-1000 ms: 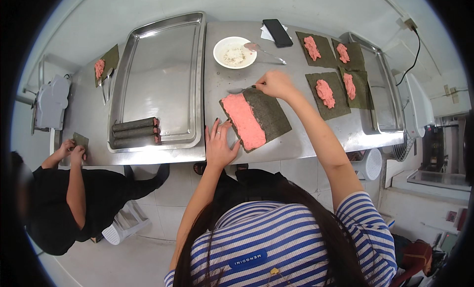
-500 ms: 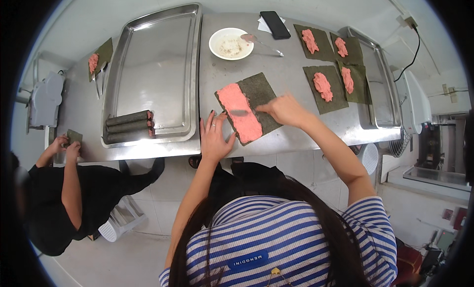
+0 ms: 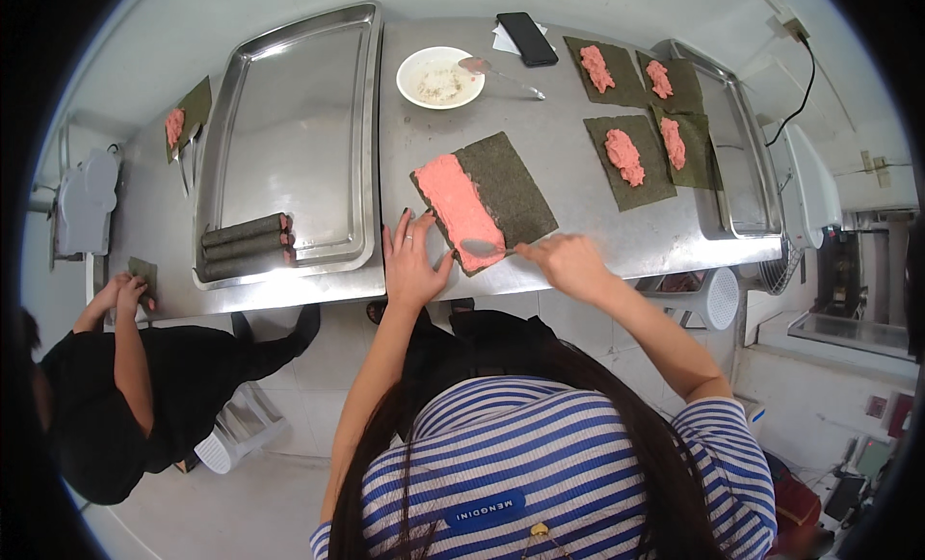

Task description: The person spreads a pink filling onto sheets of nori using a spoon, then rolls the nori into cylindrical sushi rolls. The person places the completed rolls onto a metal tray. Another person is also preparing sushi at the same workstation.

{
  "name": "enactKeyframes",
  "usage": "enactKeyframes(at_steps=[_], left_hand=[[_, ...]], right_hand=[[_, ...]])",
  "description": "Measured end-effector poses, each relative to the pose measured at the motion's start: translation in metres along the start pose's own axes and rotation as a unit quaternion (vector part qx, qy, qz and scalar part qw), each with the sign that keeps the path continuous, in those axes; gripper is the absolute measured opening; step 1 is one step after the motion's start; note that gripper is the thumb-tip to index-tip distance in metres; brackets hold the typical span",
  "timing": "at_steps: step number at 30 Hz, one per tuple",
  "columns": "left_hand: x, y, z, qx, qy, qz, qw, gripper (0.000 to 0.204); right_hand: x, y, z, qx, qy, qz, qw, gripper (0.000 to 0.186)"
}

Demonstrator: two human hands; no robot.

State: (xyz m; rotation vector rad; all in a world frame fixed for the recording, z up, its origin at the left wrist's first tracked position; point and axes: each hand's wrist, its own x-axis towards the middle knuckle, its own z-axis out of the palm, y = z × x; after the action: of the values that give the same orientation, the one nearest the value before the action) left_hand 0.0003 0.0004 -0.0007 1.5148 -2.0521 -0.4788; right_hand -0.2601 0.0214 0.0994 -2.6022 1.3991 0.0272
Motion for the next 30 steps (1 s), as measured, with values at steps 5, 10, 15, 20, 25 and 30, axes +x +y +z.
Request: enactKeyframes(at_steps=[5,10,15,20,25,30], left_hand=[[0.001,0.0,0.0,0.005,-0.015,-0.008,1.0,0.061],[0.001,0.001,-0.002,0.0,-0.011,-0.004,1.0,0.062],[0.001,0.001,-0.001,-0.001,-0.01,-0.003,1.0,0.062],[0.001,0.0,-0.001,0.0,-0.012,-0.003,1.0,0.062],[0.0,0.0,-0.001,0.002,-0.011,-0.008,1.0,0.061],[0.001,0.0,0.001,-0.005,-0.01,-0.003,1.0,0.061]], right_hand=[[-0.021,-0.024,0.01,0.04,0.003,-0.006,0.999,0.037],[-0.023,-0.016,0.004,0.057,0.047,0.004,0.997,0.037],[-0.027,-0.016,0.01,0.023,0.034,0.019,0.999,0.038],[-0.032,-0.023,0.01,0.023,0.039,-0.035,0.998,0.036],[-0.028,-0.006,-0.015,0.043,0.054,-0.005,0.998,0.029],[-0.021,-0.002,-0.004,0.052,0.076,-0.019,0.996,0.025]])
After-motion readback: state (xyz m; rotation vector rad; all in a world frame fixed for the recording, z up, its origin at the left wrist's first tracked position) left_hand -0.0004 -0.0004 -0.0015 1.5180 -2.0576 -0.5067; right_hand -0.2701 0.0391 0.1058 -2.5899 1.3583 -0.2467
